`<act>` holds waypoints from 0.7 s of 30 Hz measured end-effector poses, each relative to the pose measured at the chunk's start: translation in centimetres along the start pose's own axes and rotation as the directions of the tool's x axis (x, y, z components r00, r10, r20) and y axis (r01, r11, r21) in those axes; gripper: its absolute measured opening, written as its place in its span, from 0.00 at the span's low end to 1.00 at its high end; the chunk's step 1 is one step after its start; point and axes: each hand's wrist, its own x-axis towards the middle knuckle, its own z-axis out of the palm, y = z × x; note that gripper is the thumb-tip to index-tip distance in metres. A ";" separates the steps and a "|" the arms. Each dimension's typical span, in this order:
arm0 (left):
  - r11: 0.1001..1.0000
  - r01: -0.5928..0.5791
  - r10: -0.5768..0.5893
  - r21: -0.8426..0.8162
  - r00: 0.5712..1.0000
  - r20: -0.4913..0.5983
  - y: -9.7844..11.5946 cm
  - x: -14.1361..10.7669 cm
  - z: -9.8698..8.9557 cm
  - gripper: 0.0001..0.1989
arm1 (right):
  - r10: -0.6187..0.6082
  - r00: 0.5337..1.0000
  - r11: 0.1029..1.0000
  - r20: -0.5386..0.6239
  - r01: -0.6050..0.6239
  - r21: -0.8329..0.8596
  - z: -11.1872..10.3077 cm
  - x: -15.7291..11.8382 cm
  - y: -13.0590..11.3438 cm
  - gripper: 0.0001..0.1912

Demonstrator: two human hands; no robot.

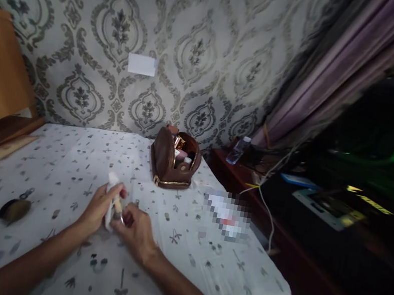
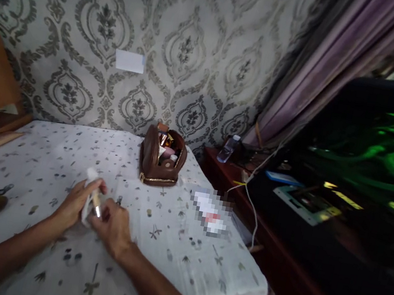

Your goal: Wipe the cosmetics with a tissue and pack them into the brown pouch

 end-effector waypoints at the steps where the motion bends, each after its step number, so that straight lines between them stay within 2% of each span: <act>1: 0.999 0.005 -0.006 -0.035 0.999 -0.046 0.3 0.3 -0.1 0.22 | 0.009 1.000 1.000 0.009 -0.008 -0.029 0.0 -0.2 -0.1 0.10; 3: 0.992 0.009 -0.023 -0.126 0.994 -0.106 0.6 0.8 -0.3 0.20 | 0.006 0.999 1.000 0.038 -0.006 0.006 0.0 -0.3 -0.1 0.10; 5: 0.982 0.017 -0.042 -0.186 0.990 -0.133 0.8 1.3 -0.6 0.18 | -0.002 0.994 0.988 0.112 -0.015 0.152 0.1 -0.1 0.2 0.11; 9: 0.973 0.030 -0.062 -0.230 0.990 -0.131 1.0 1.6 -0.8 0.18 | 0.016 0.953 0.884 0.304 -0.155 0.440 0.1 0.5 1.2 0.22; 11: 0.973 0.046 -0.067 -0.224 0.994 -0.085 1.1 1.3 -0.6 0.19 | 0.029 0.958 0.862 0.285 -0.168 0.478 0.2 0.7 1.4 0.25; 17: 0.997 0.046 -0.040 -0.056 0.994 0.100 -0.2 -0.3 0.6 0.22 | 0.006 0.993 0.863 0.114 -0.062 0.502 0.0 1.1 1.4 0.23; 21: 0.999 0.029 -0.031 0.013 0.992 0.121 -1.2 -0.8 0.9 0.20 | -0.020 0.999 0.903 0.037 0.002 0.429 -0.3 1.1 0.9 0.17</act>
